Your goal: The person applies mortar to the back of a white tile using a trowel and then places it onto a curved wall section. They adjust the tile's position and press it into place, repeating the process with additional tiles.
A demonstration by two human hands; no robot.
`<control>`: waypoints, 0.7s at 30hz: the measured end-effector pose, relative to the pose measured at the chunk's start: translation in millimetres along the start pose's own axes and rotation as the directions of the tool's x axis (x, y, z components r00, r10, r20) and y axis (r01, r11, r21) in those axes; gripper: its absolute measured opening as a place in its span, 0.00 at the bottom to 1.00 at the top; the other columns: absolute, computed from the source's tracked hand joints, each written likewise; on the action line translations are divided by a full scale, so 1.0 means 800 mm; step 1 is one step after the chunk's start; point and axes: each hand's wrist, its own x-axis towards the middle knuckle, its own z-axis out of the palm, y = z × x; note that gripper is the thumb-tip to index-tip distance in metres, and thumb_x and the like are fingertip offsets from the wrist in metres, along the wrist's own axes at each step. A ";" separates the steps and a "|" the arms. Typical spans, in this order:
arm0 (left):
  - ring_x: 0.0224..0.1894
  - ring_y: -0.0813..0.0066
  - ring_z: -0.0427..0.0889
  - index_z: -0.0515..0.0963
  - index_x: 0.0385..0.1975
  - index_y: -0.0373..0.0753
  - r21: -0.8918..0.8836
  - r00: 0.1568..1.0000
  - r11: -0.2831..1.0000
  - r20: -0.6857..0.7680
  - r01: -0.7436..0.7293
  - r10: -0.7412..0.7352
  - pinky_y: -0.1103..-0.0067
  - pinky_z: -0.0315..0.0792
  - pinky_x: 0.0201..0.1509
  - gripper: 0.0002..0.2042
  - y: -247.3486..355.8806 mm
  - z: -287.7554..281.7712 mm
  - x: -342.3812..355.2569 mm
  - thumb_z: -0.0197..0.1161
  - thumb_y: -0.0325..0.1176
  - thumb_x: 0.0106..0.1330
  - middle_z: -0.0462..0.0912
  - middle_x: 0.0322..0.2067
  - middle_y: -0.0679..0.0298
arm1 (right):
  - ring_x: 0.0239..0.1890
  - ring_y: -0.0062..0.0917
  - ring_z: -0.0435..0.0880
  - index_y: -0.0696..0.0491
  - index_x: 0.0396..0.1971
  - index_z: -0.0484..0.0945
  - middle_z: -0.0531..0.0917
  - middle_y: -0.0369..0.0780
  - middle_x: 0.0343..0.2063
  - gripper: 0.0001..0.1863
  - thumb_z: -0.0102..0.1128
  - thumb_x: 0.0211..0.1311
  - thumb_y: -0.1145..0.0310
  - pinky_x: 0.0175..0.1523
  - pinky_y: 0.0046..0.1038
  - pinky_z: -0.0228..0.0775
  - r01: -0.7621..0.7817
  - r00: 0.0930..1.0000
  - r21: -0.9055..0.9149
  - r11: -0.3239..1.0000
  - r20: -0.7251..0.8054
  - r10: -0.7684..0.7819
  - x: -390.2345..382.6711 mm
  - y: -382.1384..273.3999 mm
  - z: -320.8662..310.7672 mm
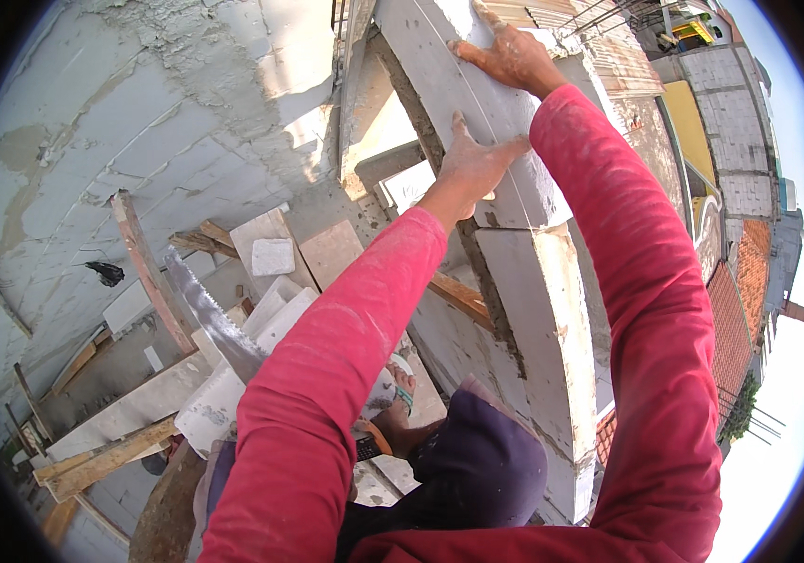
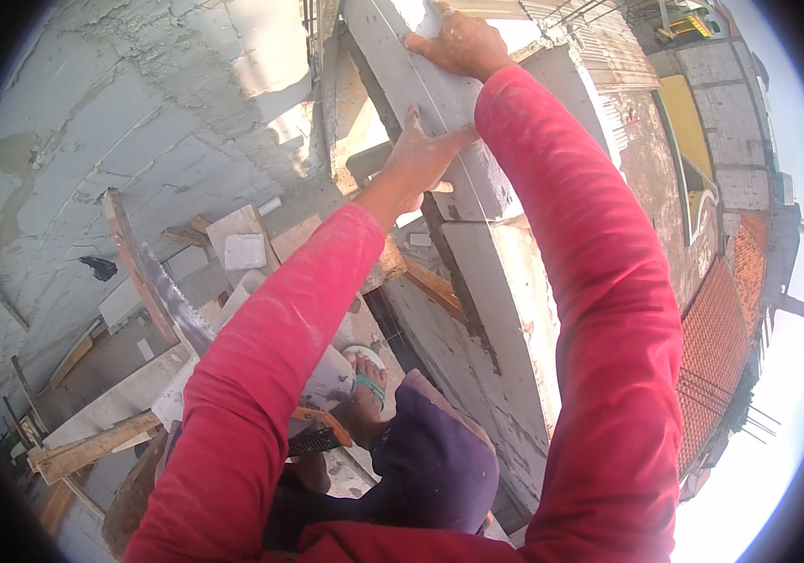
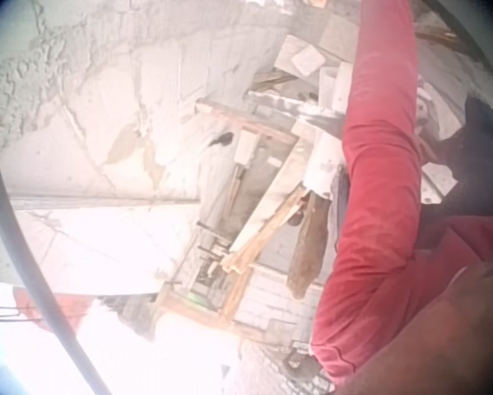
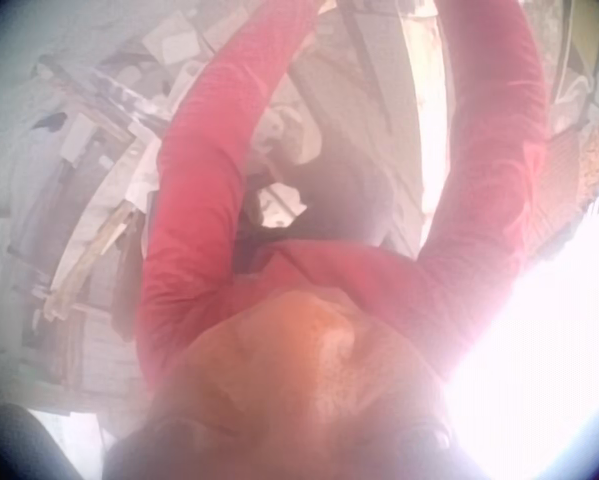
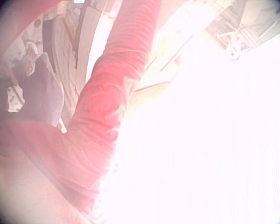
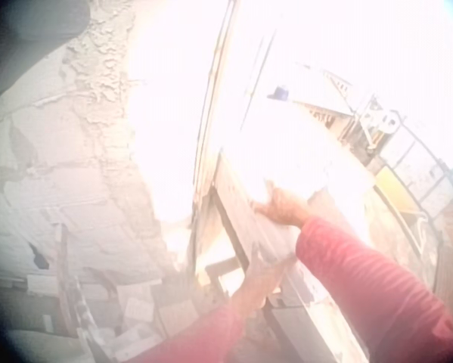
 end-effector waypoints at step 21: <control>0.70 0.56 0.70 0.26 0.78 0.33 -0.019 0.999 0.999 0.010 0.041 -0.041 0.50 0.71 0.70 0.64 0.007 -0.002 -0.008 0.77 0.45 0.59 0.64 0.70 0.46 | 0.76 0.51 0.61 0.58 0.78 0.50 0.63 0.59 0.73 0.50 0.58 0.70 0.41 0.79 0.45 0.52 -0.094 0.978 0.126 0.988 0.199 0.068 -0.003 -0.016 -0.005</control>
